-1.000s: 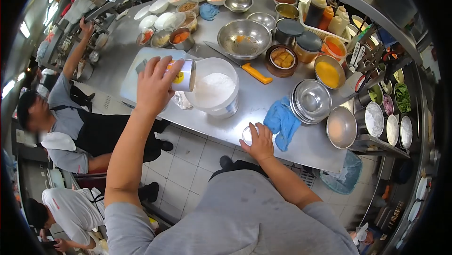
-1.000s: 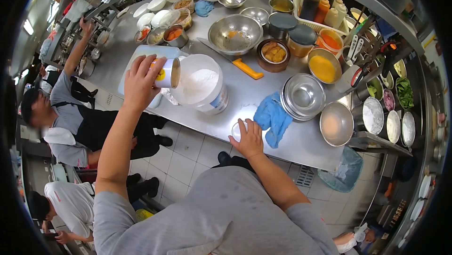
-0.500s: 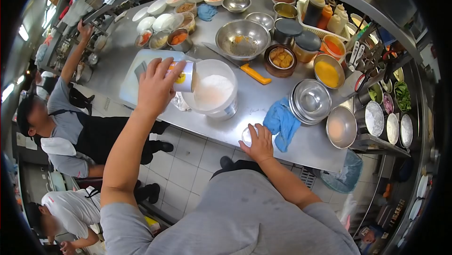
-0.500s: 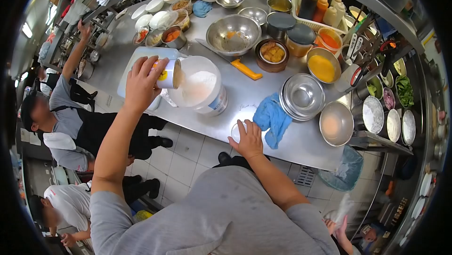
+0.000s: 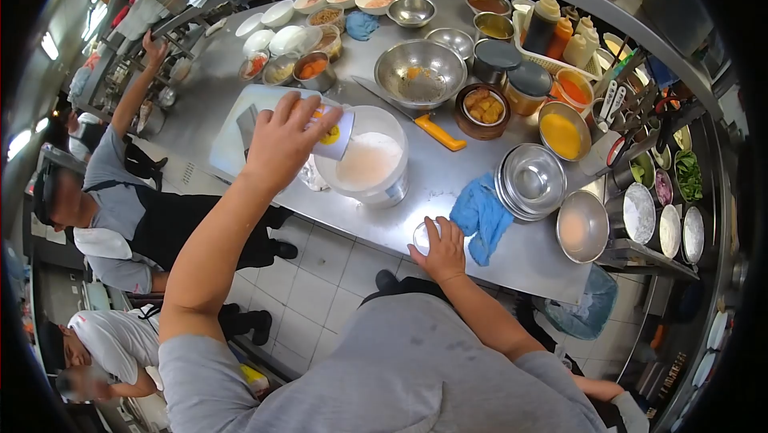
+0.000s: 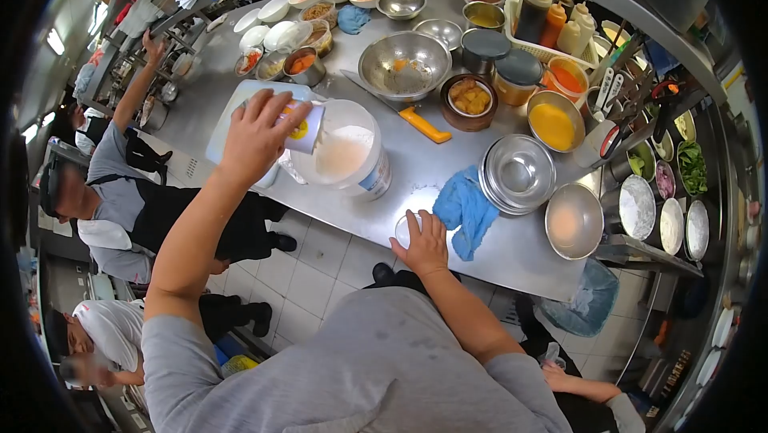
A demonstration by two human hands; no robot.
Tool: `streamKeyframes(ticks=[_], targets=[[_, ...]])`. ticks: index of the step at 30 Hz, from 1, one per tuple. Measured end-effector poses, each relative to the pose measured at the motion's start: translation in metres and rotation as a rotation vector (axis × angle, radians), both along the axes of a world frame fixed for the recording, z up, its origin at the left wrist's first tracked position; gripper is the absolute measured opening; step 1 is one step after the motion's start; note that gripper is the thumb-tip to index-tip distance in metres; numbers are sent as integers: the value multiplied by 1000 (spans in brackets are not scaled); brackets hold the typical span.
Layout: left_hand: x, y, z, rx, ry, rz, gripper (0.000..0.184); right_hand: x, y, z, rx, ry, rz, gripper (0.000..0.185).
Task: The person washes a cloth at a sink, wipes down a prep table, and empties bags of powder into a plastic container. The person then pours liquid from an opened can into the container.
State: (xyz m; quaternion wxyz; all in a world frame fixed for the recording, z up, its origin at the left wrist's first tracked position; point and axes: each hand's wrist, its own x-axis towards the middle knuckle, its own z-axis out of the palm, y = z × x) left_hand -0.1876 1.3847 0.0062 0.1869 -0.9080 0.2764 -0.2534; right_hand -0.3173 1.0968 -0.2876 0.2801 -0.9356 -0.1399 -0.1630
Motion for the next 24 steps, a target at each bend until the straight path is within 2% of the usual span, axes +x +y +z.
streamKeyframes(ticks=[3,5,8,11,15,17,20,24], targets=[[-1,0,-2,75,54,12,64,-3,-2,0,-13,-11,4,70],[-1,0,-1,15,33,-11,91,-1,1,0,-18,-19,-7,70],[-1,2,-3,61,129,52,93,0,-1,0,-7,-2,6,70],[-5,-1,-1,3,67,34,95,-3,1,-1,-13,-8,-4,70],[-10,3,-6,15,105,98,94,-1,0,0,-10,-5,4,69],[-14,-2,3,-60,-10,63,88,-2,1,-1,-20,-2,-9,69],[-10,5,-8,62,46,137,83,-2,1,2,-8,23,2,68],[-14,-3,4,26,84,90,76,-1,0,1,-15,-5,-5,68]])
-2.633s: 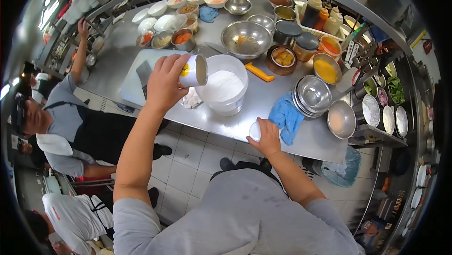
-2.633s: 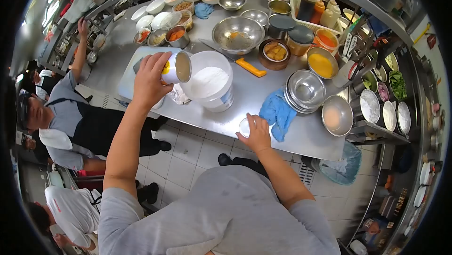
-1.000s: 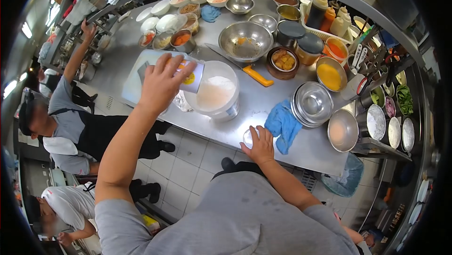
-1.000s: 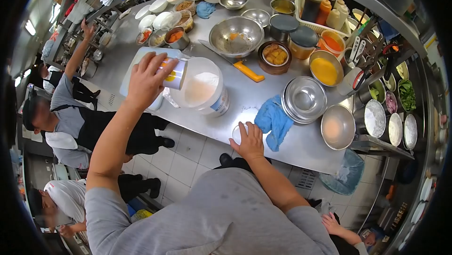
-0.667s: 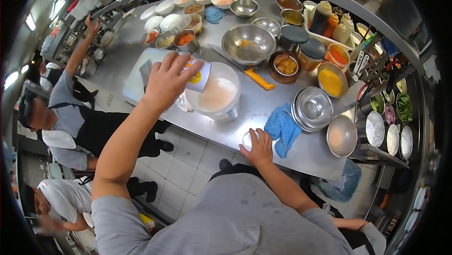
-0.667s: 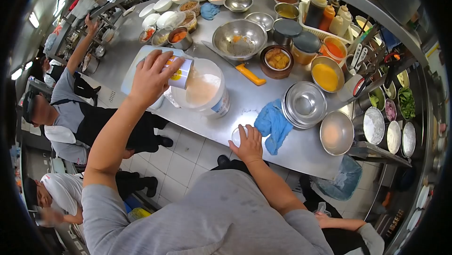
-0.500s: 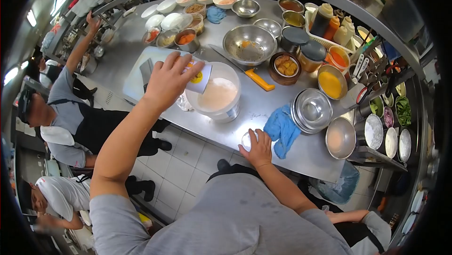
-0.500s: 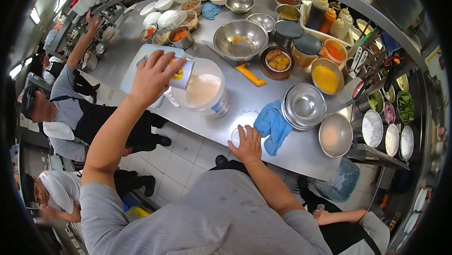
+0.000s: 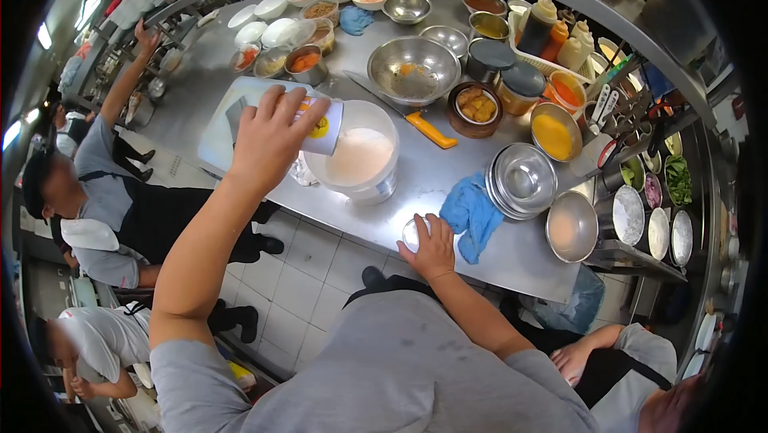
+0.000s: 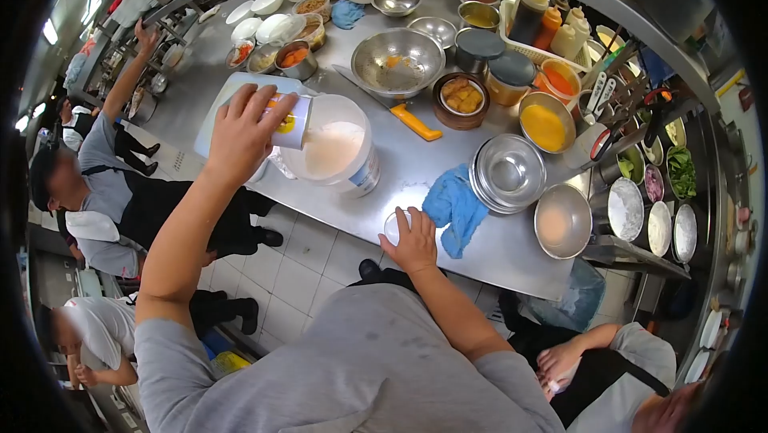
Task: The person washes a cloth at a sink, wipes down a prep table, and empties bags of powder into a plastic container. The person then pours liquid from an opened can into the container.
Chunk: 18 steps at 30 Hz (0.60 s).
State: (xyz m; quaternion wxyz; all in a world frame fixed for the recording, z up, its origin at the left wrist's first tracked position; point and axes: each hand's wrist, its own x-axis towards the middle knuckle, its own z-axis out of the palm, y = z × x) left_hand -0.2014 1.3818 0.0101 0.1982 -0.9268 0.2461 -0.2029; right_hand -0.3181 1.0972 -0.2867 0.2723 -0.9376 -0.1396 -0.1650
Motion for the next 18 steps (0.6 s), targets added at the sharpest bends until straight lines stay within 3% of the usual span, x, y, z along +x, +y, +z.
streamKeyframes(ticks=[12,15,18], targets=[[-3,-1,2,-10,45,78,82,-2,-1,-1,16,3,-2,68],[-8,1,9,-82,10,128,75,-2,-1,-2,17,6,-7,68],[-12,5,9,-299,-14,134,85,-3,-1,0,22,8,-7,67]])
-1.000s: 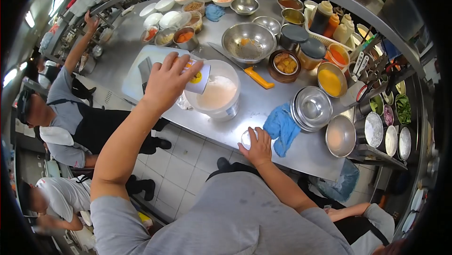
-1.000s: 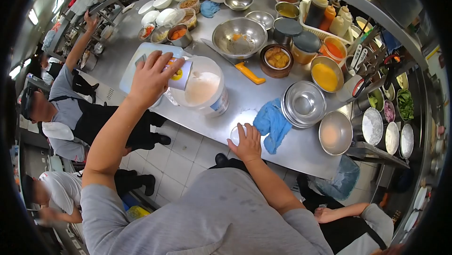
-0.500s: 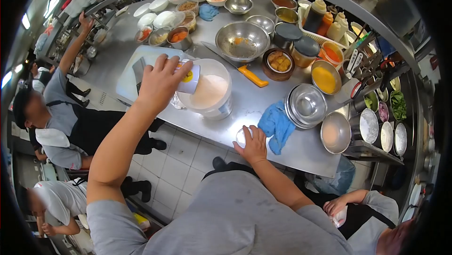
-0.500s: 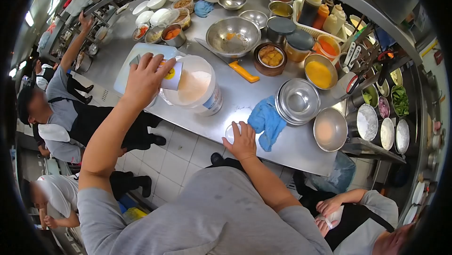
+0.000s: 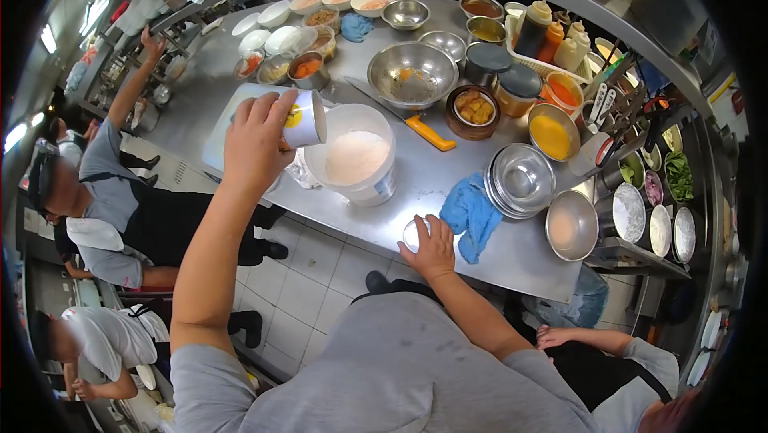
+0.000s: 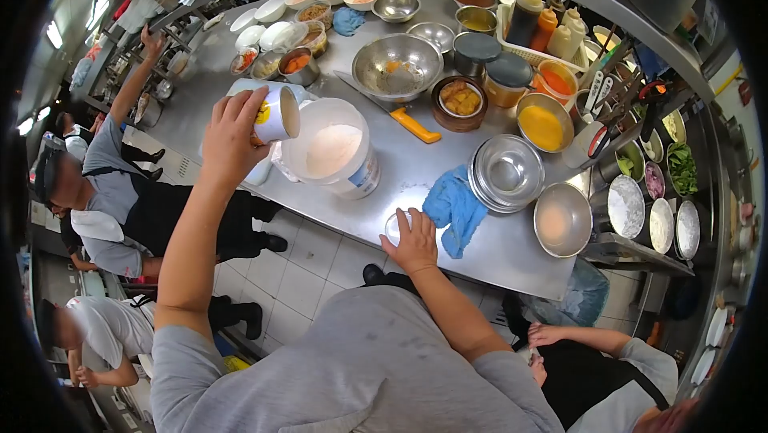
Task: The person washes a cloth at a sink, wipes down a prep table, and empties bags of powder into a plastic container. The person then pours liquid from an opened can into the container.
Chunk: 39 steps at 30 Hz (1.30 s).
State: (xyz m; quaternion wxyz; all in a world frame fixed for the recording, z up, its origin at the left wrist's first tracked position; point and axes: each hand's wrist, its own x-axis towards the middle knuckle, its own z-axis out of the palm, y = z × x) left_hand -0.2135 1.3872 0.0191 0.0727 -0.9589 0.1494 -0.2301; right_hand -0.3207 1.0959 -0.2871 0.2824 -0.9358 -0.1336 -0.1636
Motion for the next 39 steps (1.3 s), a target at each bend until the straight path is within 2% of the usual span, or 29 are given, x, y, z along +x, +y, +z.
streamKeyframes(ticks=[3,5,11,18,23,26,31,33,36,39], targets=[[-7,0,-11,-110,-25,-16,90,-1,0,2,2,2,2,67],[-12,-2,-13,87,89,67,91,-1,-1,2,3,-4,13,67],[-17,1,-8,-28,-10,28,92,-1,-1,0,1,-8,7,67],[-21,1,-17,-6,50,43,93,-2,-2,-1,-6,-6,10,67],[-22,0,-21,-106,-38,-38,95,-4,-3,-1,7,-3,6,67],[-29,-10,-13,-19,57,67,96,-3,-4,1,12,12,13,67],[-25,-9,-16,-81,-120,4,93,-4,-6,0,21,40,22,68],[-26,-11,-16,30,79,101,94,-4,-7,-1,21,23,27,68],[-22,-9,-15,-46,-46,35,92,-4,-8,-2,37,21,34,67],[-25,-12,-21,14,77,109,90,-4,-9,-5,41,34,37,67]])
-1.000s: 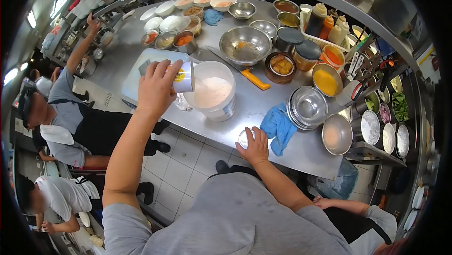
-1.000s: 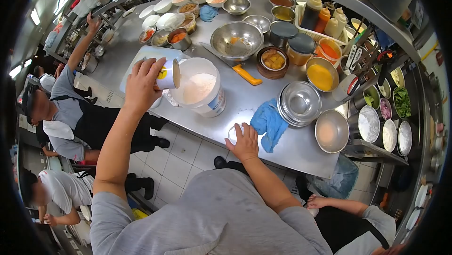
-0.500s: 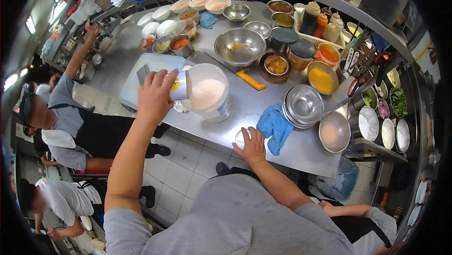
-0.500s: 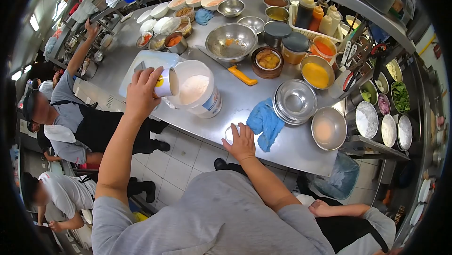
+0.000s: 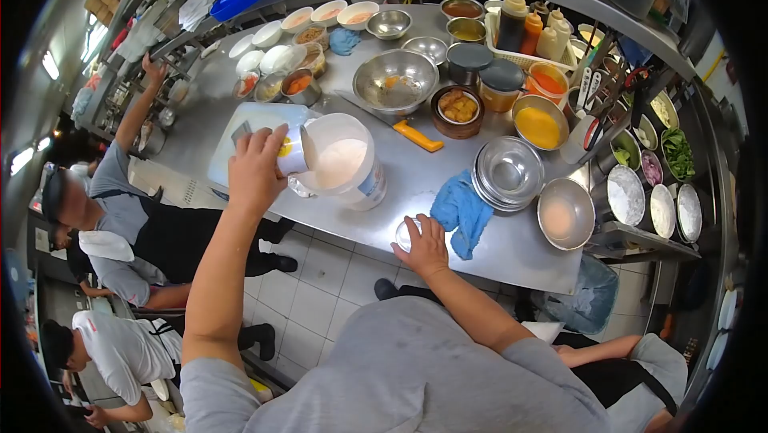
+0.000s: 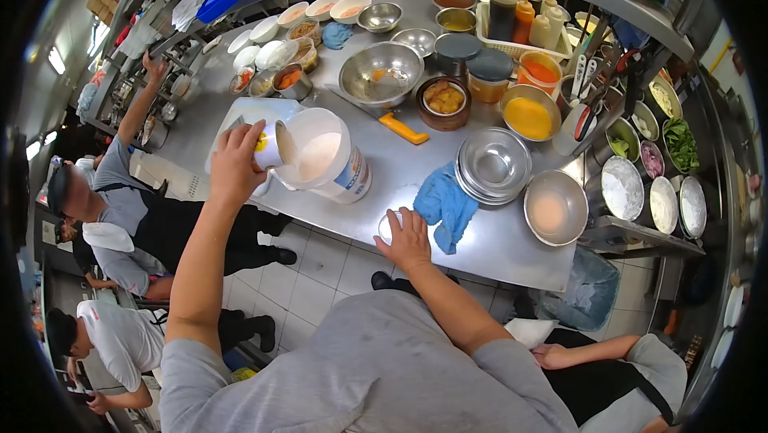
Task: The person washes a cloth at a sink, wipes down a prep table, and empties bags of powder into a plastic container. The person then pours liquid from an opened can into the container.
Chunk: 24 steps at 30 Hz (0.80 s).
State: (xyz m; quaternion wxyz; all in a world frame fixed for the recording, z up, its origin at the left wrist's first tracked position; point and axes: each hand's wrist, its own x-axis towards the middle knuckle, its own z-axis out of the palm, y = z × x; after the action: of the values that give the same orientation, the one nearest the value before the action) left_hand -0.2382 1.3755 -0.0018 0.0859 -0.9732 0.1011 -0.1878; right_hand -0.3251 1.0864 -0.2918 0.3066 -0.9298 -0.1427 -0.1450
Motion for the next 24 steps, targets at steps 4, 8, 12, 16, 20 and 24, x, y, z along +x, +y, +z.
streamKeyframes(ticks=[4,8,12,16,20,24], targets=[[0,-2,8,-44,-72,-3,89,1,-1,1,3,48,20,67],[-4,-5,6,-28,-36,28,90,1,-3,-1,-18,19,24,68],[-3,-4,4,-62,-104,8,94,2,-2,1,-9,39,29,67],[-7,-11,5,-75,-115,35,92,3,-3,0,-8,30,45,66],[-12,-11,-3,-76,-32,83,92,2,-5,1,-6,35,65,66],[-14,-12,-1,-127,-189,17,92,5,-4,-1,-10,27,75,66]])
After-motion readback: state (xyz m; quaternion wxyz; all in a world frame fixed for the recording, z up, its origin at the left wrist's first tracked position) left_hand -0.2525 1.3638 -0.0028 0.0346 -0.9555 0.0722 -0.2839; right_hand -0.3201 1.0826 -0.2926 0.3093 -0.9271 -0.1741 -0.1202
